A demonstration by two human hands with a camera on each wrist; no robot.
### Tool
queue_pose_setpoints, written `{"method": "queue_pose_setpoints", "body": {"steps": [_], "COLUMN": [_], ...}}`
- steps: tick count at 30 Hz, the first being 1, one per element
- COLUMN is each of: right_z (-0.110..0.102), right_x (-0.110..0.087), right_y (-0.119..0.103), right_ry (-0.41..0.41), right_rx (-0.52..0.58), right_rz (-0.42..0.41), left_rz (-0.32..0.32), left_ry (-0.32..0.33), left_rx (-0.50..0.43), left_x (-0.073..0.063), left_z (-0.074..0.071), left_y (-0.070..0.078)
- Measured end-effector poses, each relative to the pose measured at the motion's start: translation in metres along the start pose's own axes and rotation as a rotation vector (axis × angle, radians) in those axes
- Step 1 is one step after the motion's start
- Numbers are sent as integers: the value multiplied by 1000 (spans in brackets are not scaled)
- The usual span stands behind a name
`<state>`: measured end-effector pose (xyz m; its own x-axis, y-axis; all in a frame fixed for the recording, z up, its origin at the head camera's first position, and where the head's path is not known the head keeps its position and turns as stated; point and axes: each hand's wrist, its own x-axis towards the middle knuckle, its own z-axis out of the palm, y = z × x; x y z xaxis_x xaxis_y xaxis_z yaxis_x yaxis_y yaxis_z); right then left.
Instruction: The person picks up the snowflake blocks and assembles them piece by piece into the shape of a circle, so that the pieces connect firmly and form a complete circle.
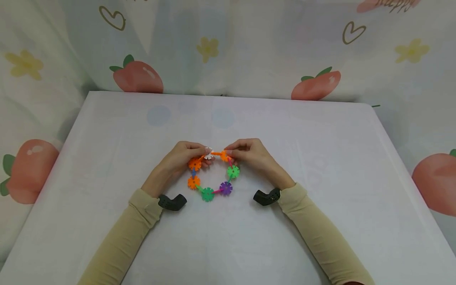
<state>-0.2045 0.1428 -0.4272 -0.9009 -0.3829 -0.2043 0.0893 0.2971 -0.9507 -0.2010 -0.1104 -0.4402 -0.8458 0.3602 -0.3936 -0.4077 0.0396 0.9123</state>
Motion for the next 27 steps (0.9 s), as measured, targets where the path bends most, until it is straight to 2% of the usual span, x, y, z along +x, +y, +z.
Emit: {"method": "queue_pose_setpoints", "body": {"steps": [5,11,19,23,27], "right_z": [2,3,6,3,-7], "right_x": [3,5,3,6,9], "right_y": [0,2,4,6,7], "right_ry": [14,27,40,29,32], "right_rx": [-12,15,-65,-66,-21], "right_rz": [-46,-57,-76,-18,67], "left_rz": [7,12,1,14,69], "left_ry": [18,51,52,34,58], "left_rx": [-26,-64,-32,61,282], "left_x": [1,2,1,1,5], "left_z": [2,5,8,4,-1], "left_y": [-1,-2,2,7,14]}}
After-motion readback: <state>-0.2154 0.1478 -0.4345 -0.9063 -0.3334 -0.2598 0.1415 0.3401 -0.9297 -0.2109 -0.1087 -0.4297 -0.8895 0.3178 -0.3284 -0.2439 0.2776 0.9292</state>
